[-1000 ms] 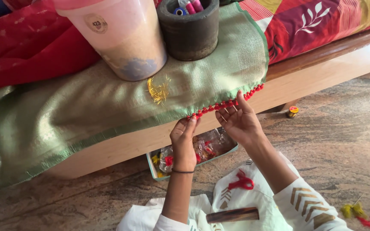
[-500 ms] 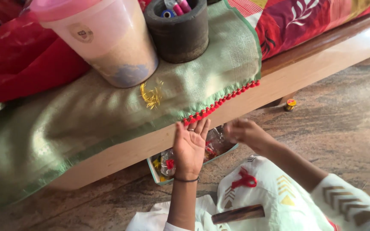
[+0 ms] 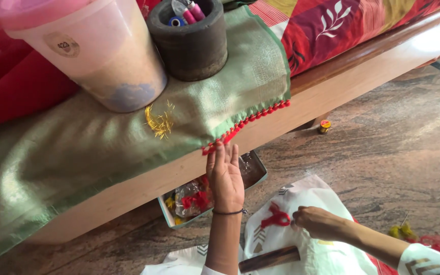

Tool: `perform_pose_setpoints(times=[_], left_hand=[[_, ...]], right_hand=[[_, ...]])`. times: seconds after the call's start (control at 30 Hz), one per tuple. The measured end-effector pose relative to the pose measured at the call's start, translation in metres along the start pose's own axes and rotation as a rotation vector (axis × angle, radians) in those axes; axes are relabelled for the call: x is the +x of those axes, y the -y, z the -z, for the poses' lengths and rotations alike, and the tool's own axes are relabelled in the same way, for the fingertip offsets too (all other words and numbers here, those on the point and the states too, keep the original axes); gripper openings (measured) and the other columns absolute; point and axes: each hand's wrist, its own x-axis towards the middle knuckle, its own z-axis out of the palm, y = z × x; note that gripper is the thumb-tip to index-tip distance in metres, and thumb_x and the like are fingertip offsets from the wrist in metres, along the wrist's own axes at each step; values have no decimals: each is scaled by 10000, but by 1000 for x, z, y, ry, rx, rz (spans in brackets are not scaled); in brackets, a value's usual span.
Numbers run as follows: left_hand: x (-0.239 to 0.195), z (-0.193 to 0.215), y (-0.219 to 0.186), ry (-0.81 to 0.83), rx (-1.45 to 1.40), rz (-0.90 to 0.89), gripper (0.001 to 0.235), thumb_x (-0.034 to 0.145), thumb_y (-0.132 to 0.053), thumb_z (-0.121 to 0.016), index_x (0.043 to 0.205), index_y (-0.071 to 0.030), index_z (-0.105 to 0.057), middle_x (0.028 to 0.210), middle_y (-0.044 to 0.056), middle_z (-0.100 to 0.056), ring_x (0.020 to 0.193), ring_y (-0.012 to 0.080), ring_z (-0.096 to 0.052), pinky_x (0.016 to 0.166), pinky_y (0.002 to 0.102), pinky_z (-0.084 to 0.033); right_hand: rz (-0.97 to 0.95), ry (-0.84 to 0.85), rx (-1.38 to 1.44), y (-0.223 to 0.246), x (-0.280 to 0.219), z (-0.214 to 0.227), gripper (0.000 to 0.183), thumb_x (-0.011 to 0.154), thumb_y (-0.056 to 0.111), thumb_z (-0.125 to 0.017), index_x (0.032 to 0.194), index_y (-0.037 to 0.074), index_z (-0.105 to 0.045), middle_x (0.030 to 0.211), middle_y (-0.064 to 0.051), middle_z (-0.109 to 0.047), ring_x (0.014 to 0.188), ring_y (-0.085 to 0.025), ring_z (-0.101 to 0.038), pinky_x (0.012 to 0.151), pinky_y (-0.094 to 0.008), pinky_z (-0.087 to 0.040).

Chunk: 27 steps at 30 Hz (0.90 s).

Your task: Manually attaching and trimming decorative red tassels to the edge of a green fabric.

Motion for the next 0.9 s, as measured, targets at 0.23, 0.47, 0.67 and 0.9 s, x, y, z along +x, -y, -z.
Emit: perform_pose_setpoints(times=[0.23, 0.47, 0.67, 0.9], left_hand=[[0, 8, -34, 207, -347, -67, 340, 1036, -390, -570, 1192, -98, -652, 1231, 87, -697, 1231, 250, -630, 1230, 488, -310], [6, 33, -82, 193, 44, -178, 283, 1037, -317, -631, 1138, -53, -646, 1174, 131, -716, 1149, 255, -660, 1151, 451, -417], [-4, 23, -92, 37, 374, -247, 211, 987, -162, -679, 1080, 24, -650, 1129, 99, -717, 1085, 223, -707, 1073, 392, -514], [-9, 13, -105, -52, 486, -292, 258, 897, -87, -744, 1131, -9, -667, 1086, 73, -717, 1022, 151, -667, 996, 332, -499]], right_hand=[[153, 147, -200, -12, 11, -15, 180, 944, 169, -613, 802, 78, -677, 947, -101, -656, 952, -297, -616, 812, -430, -521], [331, -38, -307, 4, 45, 3, 151, 913, 67, -601, 787, 9, -660, 897, -132, -656, 795, -282, -682, 705, -411, -560], [132, -513, 302, 97, 108, 83, 91, 917, 89, -713, 971, 16, -725, 854, -166, -706, 715, -292, -702, 670, -398, -559], [85, -708, 667, 150, 166, 108, 241, 853, 20, -717, 1090, -8, -749, 876, -106, -763, 731, -174, -741, 669, -321, -601]])
